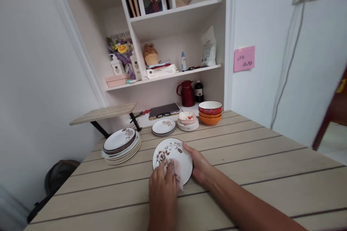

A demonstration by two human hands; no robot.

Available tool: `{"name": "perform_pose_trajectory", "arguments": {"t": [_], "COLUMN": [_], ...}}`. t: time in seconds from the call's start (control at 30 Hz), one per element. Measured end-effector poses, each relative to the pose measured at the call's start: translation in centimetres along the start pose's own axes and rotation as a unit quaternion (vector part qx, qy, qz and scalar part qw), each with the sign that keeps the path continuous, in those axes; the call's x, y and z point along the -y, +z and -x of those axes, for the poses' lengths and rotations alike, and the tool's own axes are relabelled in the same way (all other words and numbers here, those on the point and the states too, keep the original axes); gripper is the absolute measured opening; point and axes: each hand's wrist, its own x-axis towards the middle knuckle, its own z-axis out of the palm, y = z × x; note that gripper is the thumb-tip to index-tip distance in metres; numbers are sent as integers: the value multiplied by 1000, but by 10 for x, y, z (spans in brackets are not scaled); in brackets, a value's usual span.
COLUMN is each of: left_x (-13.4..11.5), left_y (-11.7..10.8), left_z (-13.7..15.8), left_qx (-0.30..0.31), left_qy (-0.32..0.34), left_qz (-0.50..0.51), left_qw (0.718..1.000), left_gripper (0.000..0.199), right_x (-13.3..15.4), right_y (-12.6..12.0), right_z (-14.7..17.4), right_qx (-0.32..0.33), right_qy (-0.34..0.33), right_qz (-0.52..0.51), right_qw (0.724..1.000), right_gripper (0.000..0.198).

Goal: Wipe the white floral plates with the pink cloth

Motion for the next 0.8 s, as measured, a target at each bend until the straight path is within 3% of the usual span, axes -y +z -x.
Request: {"name": "perform_pose_trajectory", "arguments": {"t": [0.2,0.33,0.5,0.63,0.8], "left_x": [-2,0,6,5,-1], "left_y": [3,-9,-19,-20,-18], "left_z": [-3,-8,-12,-10,-5], "left_qx": [-53,-60,-52,-36,-24], "left_qy": [20,-28,-148,-137,-101], "left_qz": [17,-25,-102,-106,-102], "left_qw": [998,997,982,984,989], "left_gripper": [54,48,38,34,33], "right_x": [-4,-10,-13,-9,0], "right_y": [3,7,6,2,-2], "right_z": [5,8,6,1,-1], "right_qx": [58,82,49,9,-9], "right_qy": [2,-17,-12,14,-8], "right_qz": [38,58,69,29,-4], "right_qw": [998,995,996,999,1000], "right_gripper": [43,40,42,45,47]}}
